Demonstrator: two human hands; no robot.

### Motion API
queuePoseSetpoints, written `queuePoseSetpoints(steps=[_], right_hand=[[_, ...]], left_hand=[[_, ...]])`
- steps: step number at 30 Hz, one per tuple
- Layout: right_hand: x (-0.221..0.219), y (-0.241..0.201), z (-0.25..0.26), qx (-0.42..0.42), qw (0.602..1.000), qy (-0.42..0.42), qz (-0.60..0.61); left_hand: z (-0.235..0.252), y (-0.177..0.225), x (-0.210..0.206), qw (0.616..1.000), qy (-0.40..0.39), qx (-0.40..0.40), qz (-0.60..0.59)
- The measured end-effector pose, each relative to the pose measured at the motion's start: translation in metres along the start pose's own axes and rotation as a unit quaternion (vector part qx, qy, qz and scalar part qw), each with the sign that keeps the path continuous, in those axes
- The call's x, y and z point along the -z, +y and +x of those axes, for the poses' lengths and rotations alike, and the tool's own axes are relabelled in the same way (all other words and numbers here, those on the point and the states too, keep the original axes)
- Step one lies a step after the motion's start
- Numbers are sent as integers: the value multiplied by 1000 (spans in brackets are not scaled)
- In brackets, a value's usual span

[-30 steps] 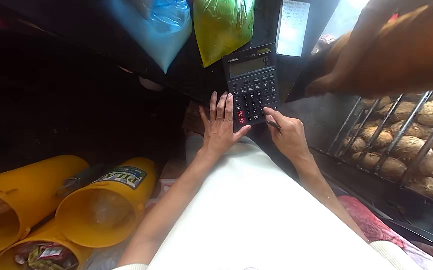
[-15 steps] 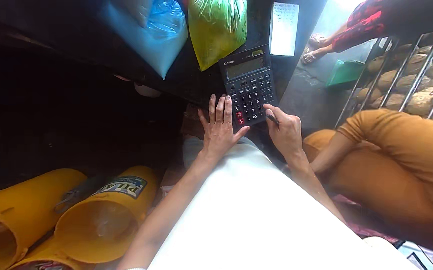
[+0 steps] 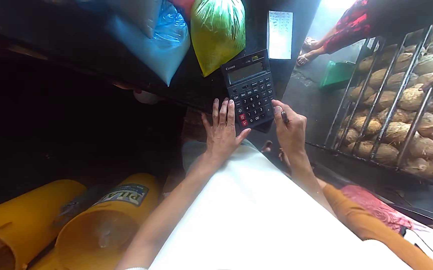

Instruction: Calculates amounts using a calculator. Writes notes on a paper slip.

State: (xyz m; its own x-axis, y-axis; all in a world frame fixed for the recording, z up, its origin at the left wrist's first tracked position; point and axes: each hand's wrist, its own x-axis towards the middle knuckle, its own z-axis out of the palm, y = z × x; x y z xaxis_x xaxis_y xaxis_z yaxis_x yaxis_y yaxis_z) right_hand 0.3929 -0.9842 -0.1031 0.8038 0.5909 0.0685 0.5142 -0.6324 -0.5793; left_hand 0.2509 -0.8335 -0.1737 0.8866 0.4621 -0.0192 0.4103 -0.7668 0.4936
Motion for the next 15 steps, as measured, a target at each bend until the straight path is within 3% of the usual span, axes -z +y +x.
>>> queuePoseSetpoints(steps=[5, 9, 15], right_hand=[[-12, 8, -16, 19, 998, 24, -57], [-14, 8, -19, -33, 997, 12, -73], [12, 9, 5, -91, 968, 123, 201]], left_hand=[[1, 0, 1, 1000, 1, 0, 6], [0, 0, 1, 1000, -4, -4, 7], [0, -5, 6, 1000, -20, -19, 2]])
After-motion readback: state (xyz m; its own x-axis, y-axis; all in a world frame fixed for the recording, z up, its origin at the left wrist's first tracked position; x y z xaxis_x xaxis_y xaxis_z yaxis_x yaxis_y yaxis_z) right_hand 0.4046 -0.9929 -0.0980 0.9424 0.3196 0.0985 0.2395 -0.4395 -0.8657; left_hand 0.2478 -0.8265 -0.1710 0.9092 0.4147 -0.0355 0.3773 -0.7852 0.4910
